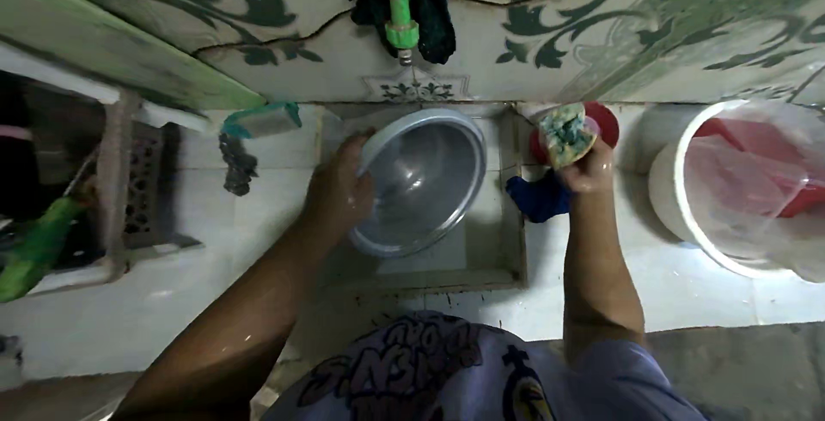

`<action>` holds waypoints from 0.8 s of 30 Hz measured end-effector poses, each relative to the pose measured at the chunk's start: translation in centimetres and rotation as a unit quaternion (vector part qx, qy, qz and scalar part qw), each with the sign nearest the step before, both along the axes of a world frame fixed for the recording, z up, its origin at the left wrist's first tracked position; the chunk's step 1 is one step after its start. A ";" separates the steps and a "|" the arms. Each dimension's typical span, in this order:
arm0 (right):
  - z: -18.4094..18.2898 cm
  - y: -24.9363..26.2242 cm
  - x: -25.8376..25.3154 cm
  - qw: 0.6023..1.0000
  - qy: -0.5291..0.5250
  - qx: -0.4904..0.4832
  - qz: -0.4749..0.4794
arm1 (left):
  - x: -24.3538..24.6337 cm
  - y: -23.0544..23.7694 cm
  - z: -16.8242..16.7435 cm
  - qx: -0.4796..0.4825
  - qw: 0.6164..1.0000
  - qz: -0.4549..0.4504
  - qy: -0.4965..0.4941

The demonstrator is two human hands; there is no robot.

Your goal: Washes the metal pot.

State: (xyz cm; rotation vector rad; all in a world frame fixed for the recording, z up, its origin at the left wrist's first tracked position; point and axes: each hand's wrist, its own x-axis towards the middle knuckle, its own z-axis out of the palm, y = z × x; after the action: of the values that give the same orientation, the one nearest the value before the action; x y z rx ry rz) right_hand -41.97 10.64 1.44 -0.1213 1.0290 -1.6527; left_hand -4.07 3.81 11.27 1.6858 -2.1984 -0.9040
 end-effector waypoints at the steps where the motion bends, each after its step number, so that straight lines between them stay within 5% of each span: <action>1: -0.3 0.4 1.8 0.999 -0.035 -0.027 0.022 | -0.6 -0.2 -0.1 0.029 1.000 0.007 0.001; 4: -1.2 0.7 7.7 0.996 -0.050 -0.006 0.075 | -2.0 -1.2 -0.6 0.072 0.997 -0.010 -0.003; 7: -1.6 -1.2 12.6 0.942 0.273 0.077 0.179 | -2.4 -2.1 -1.2 0.032 0.995 -0.099 -0.001; 8: -2.0 -2.1 13.8 0.869 0.440 0.067 0.216 | -2.6 -2.3 -1.6 0.015 0.991 -0.136 0.003; 10: -3.7 -3.9 15.3 0.658 0.713 0.005 0.243 | -3.1 -2.2 -2.2 -0.014 0.982 -0.185 0.023; 12: -6.7 -4.7 15.2 0.489 0.808 0.000 0.328 | -4.0 -1.4 -2.2 -0.023 0.978 -0.203 0.053; 14: -10.8 -3.8 15.0 0.395 0.820 0.042 0.413 | -4.6 -1.0 -2.6 -0.034 0.973 -0.209 0.088; 15: -12.7 -2.7 16.0 0.408 0.801 0.067 0.432 | -4.9 -0.9 -2.9 -0.038 0.972 -0.210 0.101; 17: -13.7 -0.5 20.7 0.504 0.723 0.134 0.454 | -5.2 -1.1 -3.3 -0.044 0.969 -0.217 0.112; 19: -9.8 0.2 25.6 0.678 0.548 0.164 0.461 | -5.7 -1.5 -3.5 -0.055 0.967 -0.218 0.118; 21: -4.2 -0.2 27.4 0.884 0.270 0.132 0.357 | -6.0 -1.9 -3.3 -0.051 0.970 -0.206 0.119; 22: -1.7 -0.8 27.4 0.946 0.144 0.103 0.270 | -6.1 -2.2 -3.2 -0.045 0.973 -0.194 0.115; 24: 0.5 -1.1 27.4 0.985 0.091 0.039 0.143 | -6.3 -2.5 -3.0 -0.023 0.980 -0.170 0.103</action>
State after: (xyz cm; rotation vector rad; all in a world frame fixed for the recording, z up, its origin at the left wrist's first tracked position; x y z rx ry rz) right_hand -14.55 9.52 1.89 -0.3578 1.1558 -1.3567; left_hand -10.36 1.29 8.23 1.1533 -2.3779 -1.0455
